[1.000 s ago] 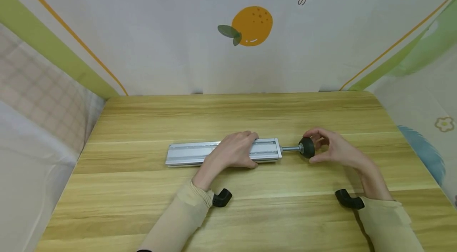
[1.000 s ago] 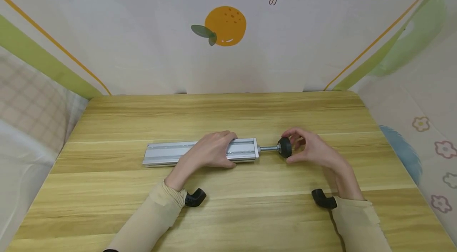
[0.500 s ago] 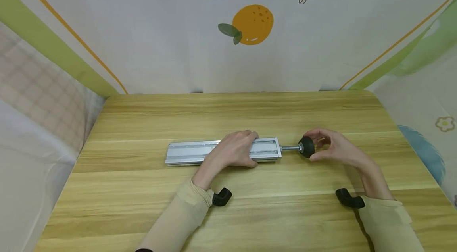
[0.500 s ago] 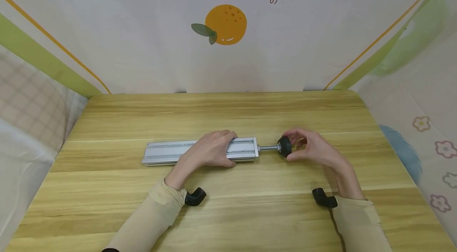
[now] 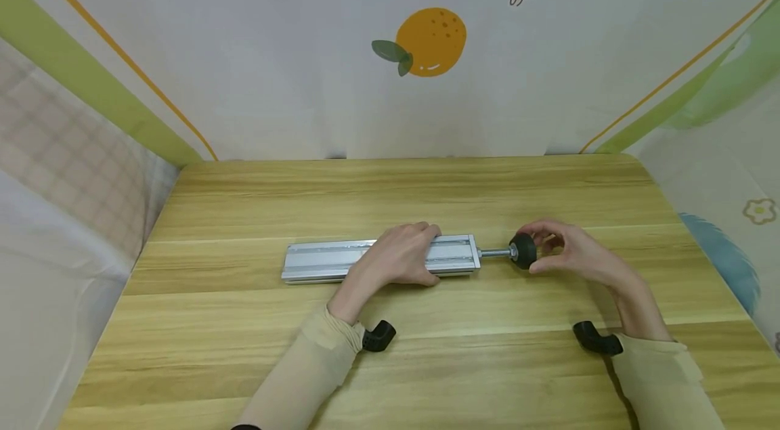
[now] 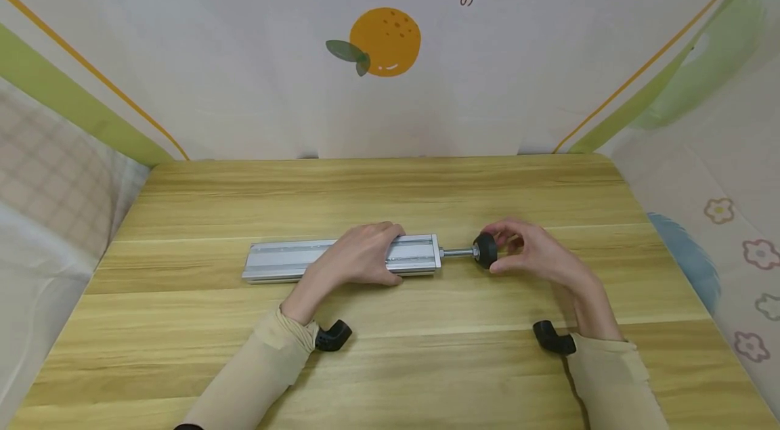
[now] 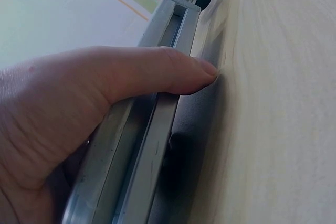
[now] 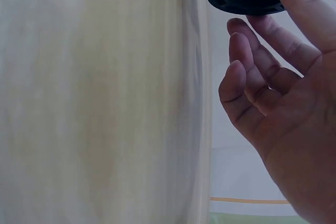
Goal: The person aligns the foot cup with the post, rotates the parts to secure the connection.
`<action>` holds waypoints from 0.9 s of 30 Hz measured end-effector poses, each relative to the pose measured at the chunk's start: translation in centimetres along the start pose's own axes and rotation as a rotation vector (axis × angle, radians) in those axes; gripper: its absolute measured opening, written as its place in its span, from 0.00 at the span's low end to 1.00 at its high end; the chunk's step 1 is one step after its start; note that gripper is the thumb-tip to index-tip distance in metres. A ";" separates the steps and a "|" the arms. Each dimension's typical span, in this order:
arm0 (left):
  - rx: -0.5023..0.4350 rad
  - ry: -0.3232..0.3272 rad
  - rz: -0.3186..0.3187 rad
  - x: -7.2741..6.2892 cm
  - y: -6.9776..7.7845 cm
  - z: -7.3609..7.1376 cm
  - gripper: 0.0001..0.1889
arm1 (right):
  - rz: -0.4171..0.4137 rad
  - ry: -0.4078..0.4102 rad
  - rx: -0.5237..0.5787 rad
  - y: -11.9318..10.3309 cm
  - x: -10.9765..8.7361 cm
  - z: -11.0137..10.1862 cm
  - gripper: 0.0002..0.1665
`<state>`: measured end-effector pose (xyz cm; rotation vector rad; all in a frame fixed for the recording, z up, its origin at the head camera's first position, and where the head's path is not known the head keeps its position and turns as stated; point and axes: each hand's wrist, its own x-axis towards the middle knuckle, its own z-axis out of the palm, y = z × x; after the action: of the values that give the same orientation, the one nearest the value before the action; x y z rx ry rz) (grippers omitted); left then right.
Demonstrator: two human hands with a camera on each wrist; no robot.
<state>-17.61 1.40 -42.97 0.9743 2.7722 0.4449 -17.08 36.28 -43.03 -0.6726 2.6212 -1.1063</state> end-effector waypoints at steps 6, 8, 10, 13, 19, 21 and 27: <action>0.000 0.000 0.003 0.0 0.0 0.0 0.42 | -0.007 0.003 0.001 0.0 0.0 0.1 0.34; 0.002 -0.001 0.002 0.0 0.0 0.0 0.42 | -0.005 0.001 -0.001 -0.1 0.0 0.1 0.34; 0.003 -0.001 0.002 0.0 0.0 0.0 0.41 | 0.000 -0.001 -0.002 -0.1 0.0 0.1 0.34; 0.004 0.003 0.007 0.0 0.0 0.0 0.41 | 0.007 -0.005 -0.002 -0.1 -0.1 0.0 0.34; 0.002 0.002 0.016 0.0 0.0 -0.1 0.41 | 0.028 -0.017 0.004 -0.4 -0.2 -0.2 0.34; 0.002 0.004 0.018 -0.1 0.0 -0.1 0.42 | 0.047 -0.024 0.007 -0.6 -0.2 -0.3 0.34; 0.002 0.019 0.019 -0.1 0.1 -0.2 0.41 | 0.082 -0.030 0.004 -0.6 -0.1 -0.3 0.35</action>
<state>-17.54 1.35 -42.78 1.0031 2.7827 0.4571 -16.93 36.20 -42.38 -0.5705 2.5953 -1.0698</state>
